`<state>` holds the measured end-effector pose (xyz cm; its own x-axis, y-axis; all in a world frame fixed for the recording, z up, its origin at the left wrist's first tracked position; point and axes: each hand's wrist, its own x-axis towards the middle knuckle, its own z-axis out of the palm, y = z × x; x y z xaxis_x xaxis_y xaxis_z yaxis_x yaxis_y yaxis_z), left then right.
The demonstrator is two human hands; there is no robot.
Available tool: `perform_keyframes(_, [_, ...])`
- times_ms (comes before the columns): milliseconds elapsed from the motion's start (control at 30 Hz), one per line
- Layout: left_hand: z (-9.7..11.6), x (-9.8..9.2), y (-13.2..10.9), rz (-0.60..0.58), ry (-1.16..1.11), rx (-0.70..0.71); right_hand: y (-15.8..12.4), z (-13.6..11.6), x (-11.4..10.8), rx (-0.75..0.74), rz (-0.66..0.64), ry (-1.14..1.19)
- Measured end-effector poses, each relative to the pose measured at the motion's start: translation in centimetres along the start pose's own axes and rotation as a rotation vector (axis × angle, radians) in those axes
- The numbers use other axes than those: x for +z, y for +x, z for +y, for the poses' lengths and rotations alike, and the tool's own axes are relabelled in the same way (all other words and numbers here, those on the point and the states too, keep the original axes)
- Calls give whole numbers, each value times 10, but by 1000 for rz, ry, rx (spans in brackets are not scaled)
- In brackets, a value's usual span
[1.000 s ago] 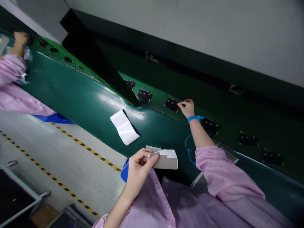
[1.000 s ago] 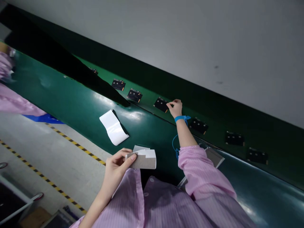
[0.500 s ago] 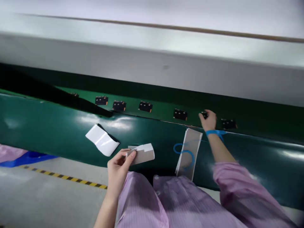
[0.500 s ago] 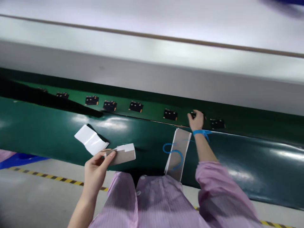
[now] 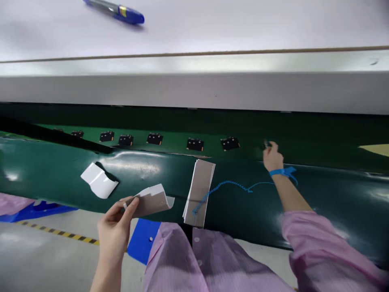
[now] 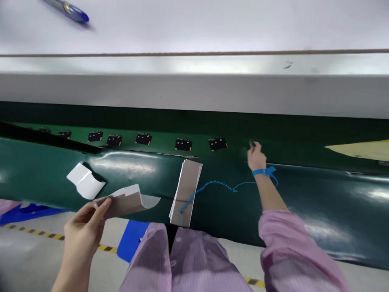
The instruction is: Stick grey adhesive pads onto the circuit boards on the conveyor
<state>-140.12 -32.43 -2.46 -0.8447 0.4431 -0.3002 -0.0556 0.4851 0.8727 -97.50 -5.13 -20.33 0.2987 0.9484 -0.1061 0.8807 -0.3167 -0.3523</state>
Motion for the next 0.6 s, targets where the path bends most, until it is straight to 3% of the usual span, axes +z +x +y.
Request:
perform_keyframes(100, [2, -3, -13, 22, 53, -7, 15, 17, -26, 37, 55, 43])
perform_keyframes(167, [3, -2, -17, 23, 67, 9, 19, 17, -31, 45, 108, 46])
perform_keyframes(267, [6, 5, -19, 18, 42, -11, 8, -12, -10, -11, 144, 48])
perform_keyframes(367, [11, 13, -20, -12, 24, -26, -15, -61, 28, -185, -1, 28])
perform_keyframes(433, [14, 15, -21, -13, 47, 12, -25, -85, 49, -212, -68, -39])
perform_keyframes(500, [17, 15, -23, 14, 69, 35, -26, -94, 58, -231, -73, -78])
perform_keyframes(600, [22, 15, -26, 56, 50, -20, -14, -81, 54, -276, -57, -52])
